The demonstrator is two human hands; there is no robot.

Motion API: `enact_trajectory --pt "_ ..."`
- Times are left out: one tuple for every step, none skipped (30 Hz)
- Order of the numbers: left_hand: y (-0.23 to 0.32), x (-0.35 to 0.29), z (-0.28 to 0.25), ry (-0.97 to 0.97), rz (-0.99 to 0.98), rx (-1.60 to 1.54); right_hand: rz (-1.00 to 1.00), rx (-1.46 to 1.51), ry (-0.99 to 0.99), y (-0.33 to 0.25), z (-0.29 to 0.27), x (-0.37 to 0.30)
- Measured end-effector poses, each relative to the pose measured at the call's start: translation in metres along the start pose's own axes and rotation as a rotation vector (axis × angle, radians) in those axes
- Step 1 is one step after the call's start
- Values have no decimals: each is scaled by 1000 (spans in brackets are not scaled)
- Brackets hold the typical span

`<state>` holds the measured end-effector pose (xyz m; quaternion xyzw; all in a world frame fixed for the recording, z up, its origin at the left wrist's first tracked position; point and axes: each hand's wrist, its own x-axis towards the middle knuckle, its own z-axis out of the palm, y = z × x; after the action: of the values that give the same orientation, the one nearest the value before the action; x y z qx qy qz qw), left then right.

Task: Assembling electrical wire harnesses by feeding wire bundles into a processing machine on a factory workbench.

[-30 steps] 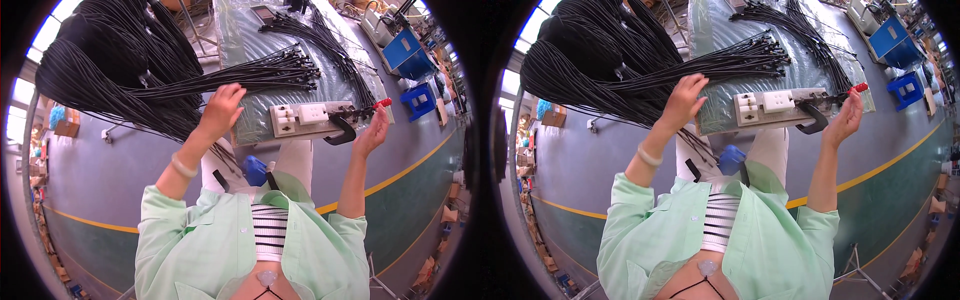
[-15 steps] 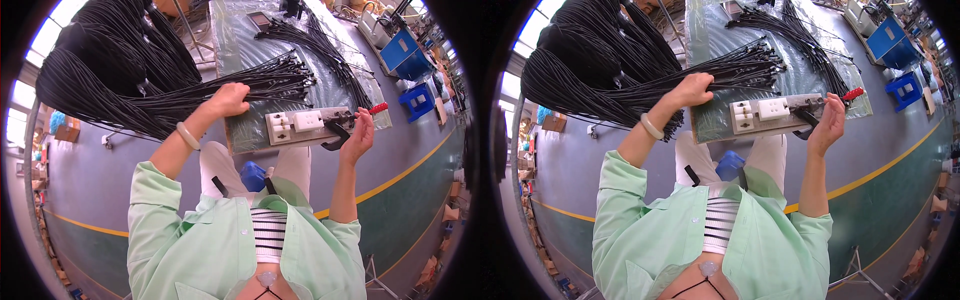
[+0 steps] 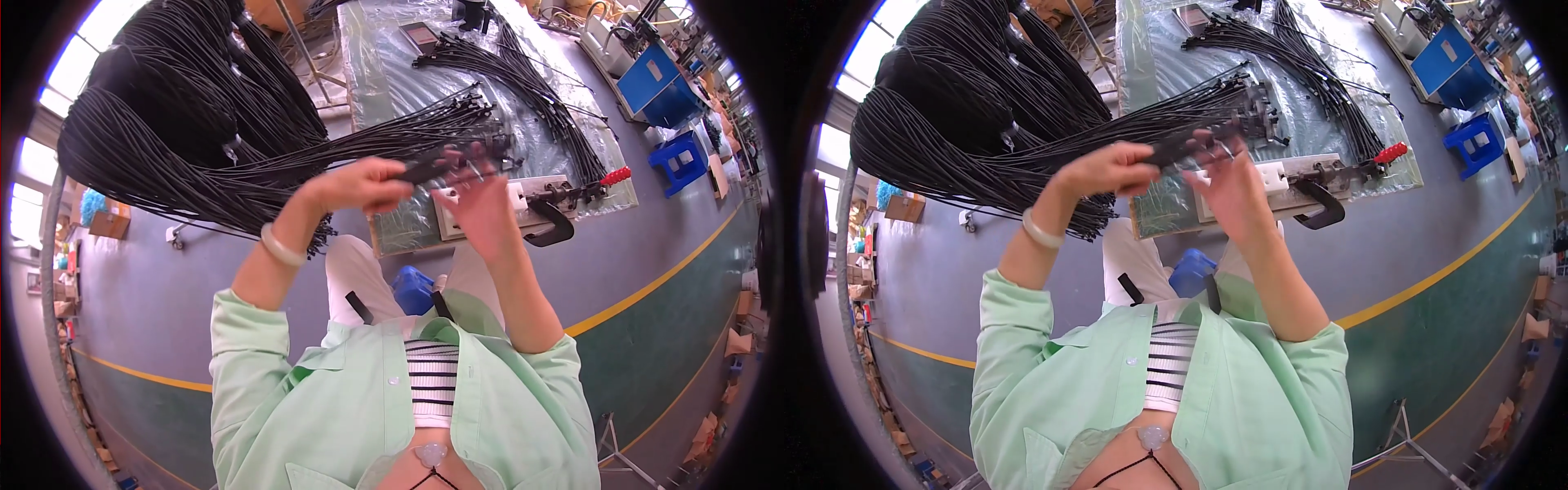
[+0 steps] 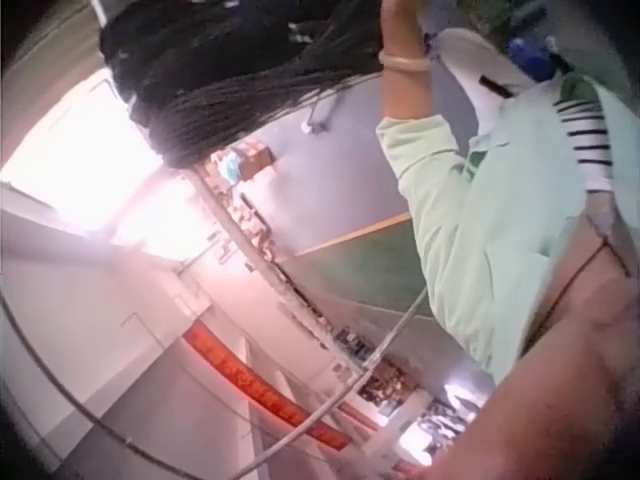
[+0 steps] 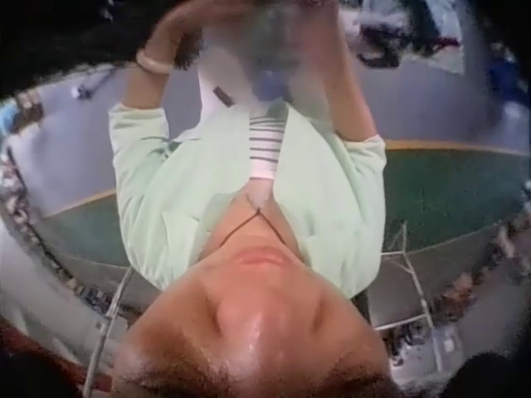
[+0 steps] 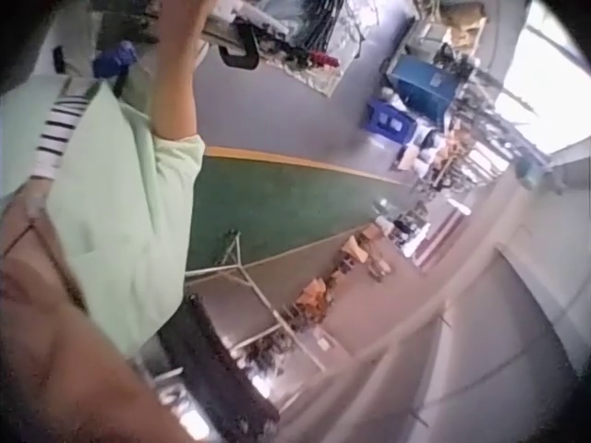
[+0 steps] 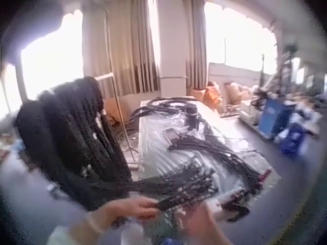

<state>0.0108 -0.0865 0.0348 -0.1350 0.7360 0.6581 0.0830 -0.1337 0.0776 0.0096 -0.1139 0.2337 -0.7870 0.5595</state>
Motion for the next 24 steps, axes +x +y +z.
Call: enact_trajectory --pt "-12 -5 9 -33 -38 16 -105 66 63 3 3 8" --pt "-22 -8 19 -43 -23 -12 -216 135 131 5 5 12" --pt "-28 -12 27 -24 -22 87 -214 135 132 12 2 12" --pt "-25 -14 32 -57 -18 80 -139 54 91 21 -7 10" --pt "-19 -16 37 -87 -17 71 -60 -26 49 29 -15 7" --pt "-16 -10 38 -91 -16 67 -16 -63 -72 36 -20 4" --pt "-14 -4 35 -111 -10 161 -8 -65 -70 39 -13 -1" --pt "-12 -2 32 -128 -5 258 -89 -280 -37 39 0 -4" --pt "-12 -3 31 -123 -8 256 -172 -494 -3 38 9 -7" --pt "-14 -3 30 -118 -17 87 -220 -559 20 31 9 -5" --pt "-18 -3 28 -120 -21 -86 -223 -567 25 23 5 -4" --pt "-22 -5 28 -80 -30 -65 -243 -444 161 14 -1 -5" --pt "-22 -5 30 -84 -26 -66 -263 -316 294 4 -4 -5" --pt "-23 -7 33 -59 -50 -31 -261 -317 297 -5 -1 -5" --pt "-23 -8 35 -34 -75 4 -436 -368 253 -15 5 -2" --pt "-21 -5 38 -40 -75 3 -613 -417 210 -21 8 -1" --pt "-17 1 41 -43 -55 92 -615 -418 215 -22 2 1" --pt "-14 5 46 -45 -35 182 -684 -832 20 -20 -7 3" --pt "-9 10 50 -48 -36 183 -731 -1242 -191 -18 -9 5" --pt "-4 14 54 -48 -8 214 -743 -1227 -270 -11 -8 4" --pt "-1 18 58 -47 20 245 -744 -1227 -267 -9 -8 0" --pt "-5 20 61 -47 18 245 -695 -1332 -329 -8 -9 -4" --pt "-14 22 66 -27 23 184 -644 -1435 -390 -6 -10 -6" --pt "-19 22 69 -8 28 123 -582 -1383 -394 -5 -14 -6"
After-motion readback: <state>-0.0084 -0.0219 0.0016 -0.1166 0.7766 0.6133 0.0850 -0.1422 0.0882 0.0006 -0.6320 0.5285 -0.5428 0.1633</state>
